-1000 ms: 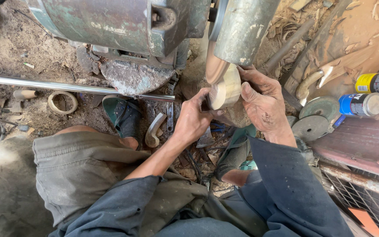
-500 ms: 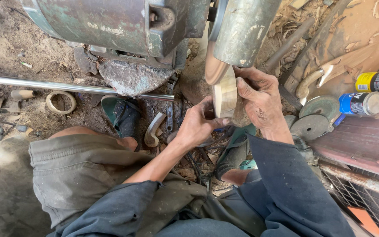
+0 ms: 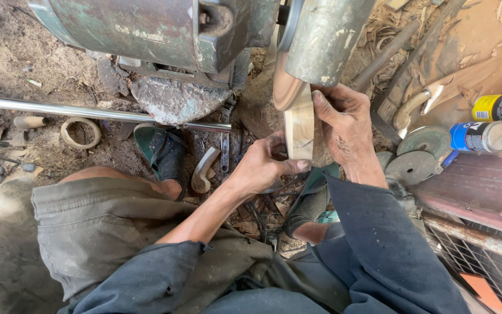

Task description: The person holds a curved wooden piece against a rotating grinding wheel, repeatedly rotating and repositioning the piece to smooth its edges and surfaces. The person continues this process throughout the clip, occasionally pausing to inspect the wood before resuming grinding.

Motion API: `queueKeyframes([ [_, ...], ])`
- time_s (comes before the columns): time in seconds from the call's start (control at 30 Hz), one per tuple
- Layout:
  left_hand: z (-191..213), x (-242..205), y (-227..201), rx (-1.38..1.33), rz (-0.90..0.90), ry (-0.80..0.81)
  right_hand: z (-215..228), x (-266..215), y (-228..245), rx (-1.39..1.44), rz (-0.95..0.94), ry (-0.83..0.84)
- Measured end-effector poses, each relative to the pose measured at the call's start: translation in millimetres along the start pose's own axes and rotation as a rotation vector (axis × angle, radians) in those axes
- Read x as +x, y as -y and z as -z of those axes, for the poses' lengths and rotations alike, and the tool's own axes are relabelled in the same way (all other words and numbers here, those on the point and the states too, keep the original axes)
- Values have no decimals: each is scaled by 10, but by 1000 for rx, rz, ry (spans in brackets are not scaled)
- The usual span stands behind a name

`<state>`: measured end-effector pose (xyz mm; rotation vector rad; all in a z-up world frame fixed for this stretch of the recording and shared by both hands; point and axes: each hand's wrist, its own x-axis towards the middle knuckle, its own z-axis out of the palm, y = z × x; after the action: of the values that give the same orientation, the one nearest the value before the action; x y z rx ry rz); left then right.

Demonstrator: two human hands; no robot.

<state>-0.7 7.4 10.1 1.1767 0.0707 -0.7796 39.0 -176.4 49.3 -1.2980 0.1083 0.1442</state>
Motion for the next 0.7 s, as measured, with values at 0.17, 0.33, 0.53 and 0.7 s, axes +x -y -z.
queueKeyframes([
  [0.17, 22, -46, -106, -34, 88, 30, -49, 86, 18, -39, 3, -33],
  [0.33, 3, -240, -273, 496, -73, -106, -114, -32, 195, 152, -206, -77],
  [0.53, -92, -471, -246, 956, -272, -252, 69, -435, 264, -108, -103, 18],
  [0.7, 14, -517, -280, 131, -106, 80, 163, -563, 293, 182, -60, 88],
])
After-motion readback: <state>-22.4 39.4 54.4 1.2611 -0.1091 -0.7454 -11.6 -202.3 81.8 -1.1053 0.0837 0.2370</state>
